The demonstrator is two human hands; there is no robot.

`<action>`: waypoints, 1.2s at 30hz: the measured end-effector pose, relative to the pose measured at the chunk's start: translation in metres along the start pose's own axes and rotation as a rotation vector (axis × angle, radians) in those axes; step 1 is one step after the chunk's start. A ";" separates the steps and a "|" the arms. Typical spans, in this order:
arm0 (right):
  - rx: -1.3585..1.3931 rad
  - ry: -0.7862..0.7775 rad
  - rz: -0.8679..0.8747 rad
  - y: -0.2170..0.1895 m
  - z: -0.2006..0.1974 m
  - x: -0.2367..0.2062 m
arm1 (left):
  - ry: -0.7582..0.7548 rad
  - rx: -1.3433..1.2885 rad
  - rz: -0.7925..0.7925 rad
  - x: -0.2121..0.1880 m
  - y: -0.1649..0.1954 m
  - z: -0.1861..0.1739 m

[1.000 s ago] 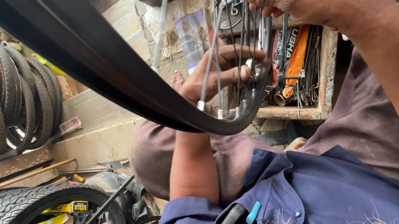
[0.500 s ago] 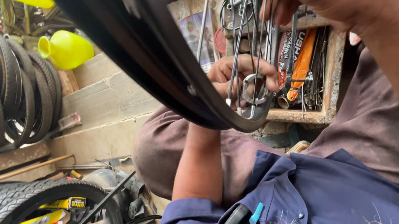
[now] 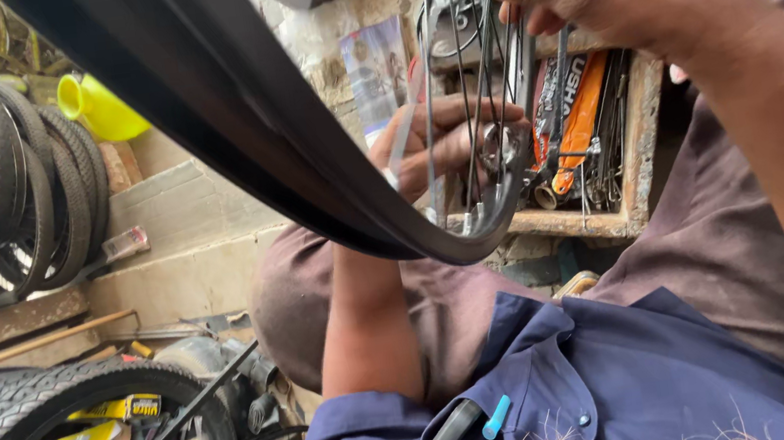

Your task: The person holds a bicycle wheel and repeatedly adjusts the spokes and rim by hand, rotating the wheel to access different sections. The person works in a cluttered workshop with tires and tools visible nearby.

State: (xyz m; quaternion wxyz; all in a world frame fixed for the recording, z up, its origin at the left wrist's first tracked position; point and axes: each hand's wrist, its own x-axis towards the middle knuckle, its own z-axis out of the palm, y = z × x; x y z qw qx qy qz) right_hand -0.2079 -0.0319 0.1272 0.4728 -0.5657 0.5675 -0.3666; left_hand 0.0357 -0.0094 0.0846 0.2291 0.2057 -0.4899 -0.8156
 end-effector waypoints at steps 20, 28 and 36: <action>-0.084 0.000 -0.127 0.007 0.001 0.000 | 0.343 -0.554 -0.005 0.037 -0.054 -0.029; -0.010 0.003 -0.088 0.007 -0.001 -0.006 | 0.138 0.351 0.003 0.027 -0.066 -0.042; 0.034 -0.022 -0.086 0.001 -0.002 -0.008 | 0.125 0.418 -0.003 0.026 -0.030 -0.022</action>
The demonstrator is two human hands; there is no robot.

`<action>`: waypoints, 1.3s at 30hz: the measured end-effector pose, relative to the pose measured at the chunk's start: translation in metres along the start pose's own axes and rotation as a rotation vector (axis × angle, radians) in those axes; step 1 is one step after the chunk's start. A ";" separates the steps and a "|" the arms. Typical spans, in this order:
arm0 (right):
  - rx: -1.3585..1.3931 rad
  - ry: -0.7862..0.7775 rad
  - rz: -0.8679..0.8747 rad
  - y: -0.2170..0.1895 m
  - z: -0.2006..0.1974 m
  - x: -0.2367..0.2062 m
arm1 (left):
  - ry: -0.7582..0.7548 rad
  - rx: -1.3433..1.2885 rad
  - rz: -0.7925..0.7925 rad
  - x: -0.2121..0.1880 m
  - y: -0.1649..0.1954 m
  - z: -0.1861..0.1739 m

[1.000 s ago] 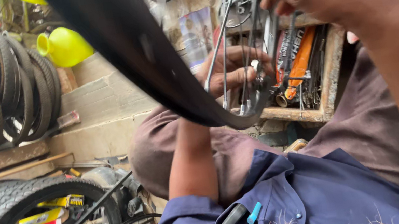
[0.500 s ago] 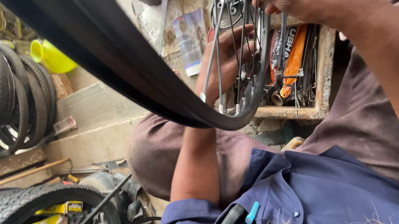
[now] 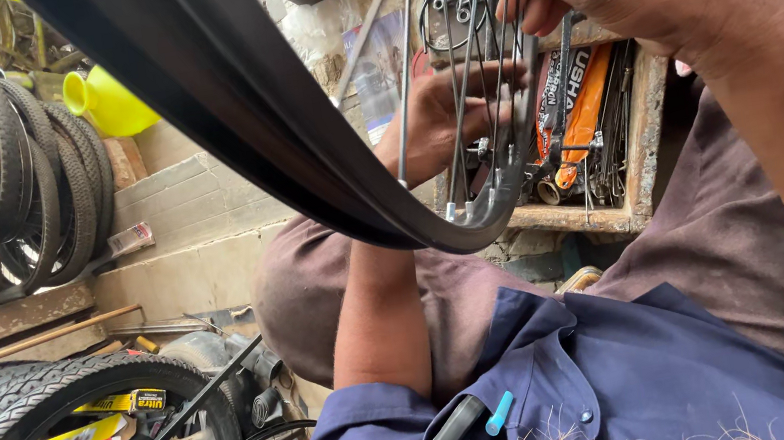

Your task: The person holds a bicycle wheel and repeatedly adjusts the spokes and rim by hand, rotating the wheel to access different sections. The person works in a cluttered workshop with tires and tools visible nearby.

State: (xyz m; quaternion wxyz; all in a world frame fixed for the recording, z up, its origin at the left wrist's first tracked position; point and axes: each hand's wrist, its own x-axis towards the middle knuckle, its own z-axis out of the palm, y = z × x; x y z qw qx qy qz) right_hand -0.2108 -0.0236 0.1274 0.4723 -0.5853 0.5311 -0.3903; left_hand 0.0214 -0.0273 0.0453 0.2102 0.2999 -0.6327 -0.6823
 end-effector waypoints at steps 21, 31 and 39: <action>0.184 -0.047 -0.109 0.002 -0.001 0.003 | -0.016 0.146 -0.006 -0.011 -0.006 0.010; 0.160 -0.046 -0.009 -0.002 -0.002 0.008 | 0.238 0.259 -0.318 0.004 -0.002 0.023; 0.421 -0.148 -0.147 -0.003 -0.011 0.007 | 0.109 -0.257 -0.020 -0.010 0.021 0.029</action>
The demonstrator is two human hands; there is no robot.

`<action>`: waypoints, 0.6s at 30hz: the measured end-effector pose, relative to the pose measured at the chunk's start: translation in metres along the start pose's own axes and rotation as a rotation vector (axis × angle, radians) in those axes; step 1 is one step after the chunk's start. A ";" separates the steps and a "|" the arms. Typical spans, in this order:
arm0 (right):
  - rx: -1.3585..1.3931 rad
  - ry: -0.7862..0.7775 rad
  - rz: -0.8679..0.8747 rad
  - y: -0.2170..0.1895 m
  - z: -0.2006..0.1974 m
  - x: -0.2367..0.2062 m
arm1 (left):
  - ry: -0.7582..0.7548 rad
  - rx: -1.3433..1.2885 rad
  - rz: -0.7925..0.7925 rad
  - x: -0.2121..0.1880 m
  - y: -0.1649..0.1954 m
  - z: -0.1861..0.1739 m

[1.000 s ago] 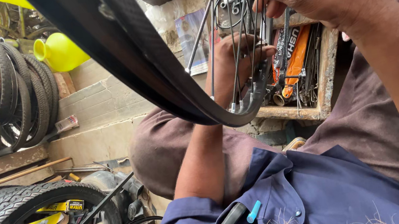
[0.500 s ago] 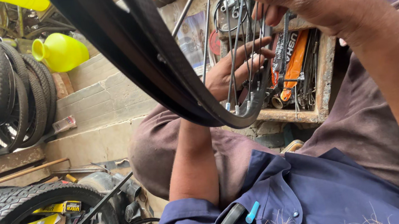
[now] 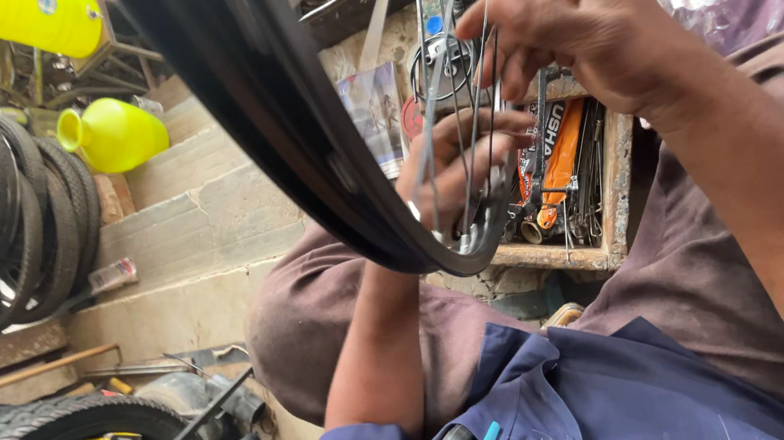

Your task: The person holds a bicycle wheel and repeatedly adjusts the spokes and rim by hand, rotating the wheel to access different sections. The person works in a cluttered workshop with tires and tools visible nearby.

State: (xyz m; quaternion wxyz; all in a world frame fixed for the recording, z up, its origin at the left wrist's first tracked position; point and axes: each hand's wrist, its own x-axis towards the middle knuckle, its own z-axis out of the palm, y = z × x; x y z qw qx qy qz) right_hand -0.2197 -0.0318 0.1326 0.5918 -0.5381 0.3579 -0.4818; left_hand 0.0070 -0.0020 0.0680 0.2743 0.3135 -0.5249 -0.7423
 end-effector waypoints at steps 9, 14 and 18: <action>0.079 0.060 -0.003 0.016 -0.010 -0.002 | -0.415 -0.553 0.152 -0.012 0.020 -0.011; -0.067 0.148 0.051 0.015 0.000 0.002 | 0.255 0.701 -0.036 0.014 0.022 0.006; -0.303 0.116 0.156 0.008 0.008 0.007 | 0.319 -0.257 0.072 0.010 0.008 0.021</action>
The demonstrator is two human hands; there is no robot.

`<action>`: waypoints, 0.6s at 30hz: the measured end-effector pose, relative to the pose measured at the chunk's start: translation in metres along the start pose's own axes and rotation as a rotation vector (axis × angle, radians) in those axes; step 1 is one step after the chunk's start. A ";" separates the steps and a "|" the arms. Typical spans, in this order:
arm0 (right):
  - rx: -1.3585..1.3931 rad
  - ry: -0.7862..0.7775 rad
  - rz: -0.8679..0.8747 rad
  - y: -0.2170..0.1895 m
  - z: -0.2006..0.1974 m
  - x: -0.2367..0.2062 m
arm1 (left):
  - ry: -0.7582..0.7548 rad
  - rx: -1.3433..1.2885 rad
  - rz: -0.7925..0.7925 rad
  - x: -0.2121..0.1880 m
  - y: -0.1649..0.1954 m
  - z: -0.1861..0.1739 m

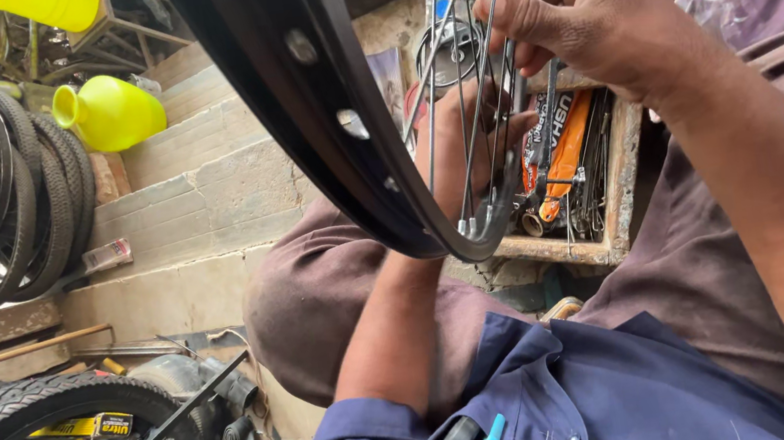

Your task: The person holds a bicycle wheel and repeatedly adjusts the spokes and rim by hand, rotating the wheel to access different sections. The person works in a cluttered workshop with tires and tools visible nearby.

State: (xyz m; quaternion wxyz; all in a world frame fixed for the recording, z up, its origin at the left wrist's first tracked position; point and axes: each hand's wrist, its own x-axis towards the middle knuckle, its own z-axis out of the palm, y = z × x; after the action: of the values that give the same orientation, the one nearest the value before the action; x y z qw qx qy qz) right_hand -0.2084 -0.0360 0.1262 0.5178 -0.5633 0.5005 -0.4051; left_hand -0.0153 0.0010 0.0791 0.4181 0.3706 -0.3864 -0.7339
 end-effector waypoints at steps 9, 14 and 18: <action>0.374 -0.188 -0.007 -0.002 -0.003 -0.009 | -0.708 0.062 -0.175 -0.003 0.043 -0.063; 0.359 -0.165 -0.133 -0.004 -0.007 -0.006 | -0.747 -0.390 -0.039 -0.018 0.008 -0.048; 0.145 0.029 -0.096 0.001 -0.005 -0.003 | -0.735 -0.192 -0.068 -0.014 0.027 -0.058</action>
State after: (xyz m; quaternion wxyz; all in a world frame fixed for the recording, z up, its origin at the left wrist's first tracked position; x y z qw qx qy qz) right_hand -0.2140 -0.0342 0.1260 0.5299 -0.5417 0.4496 -0.4728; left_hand 0.0489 -0.0103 0.0814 0.2599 0.0544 -0.4275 -0.8641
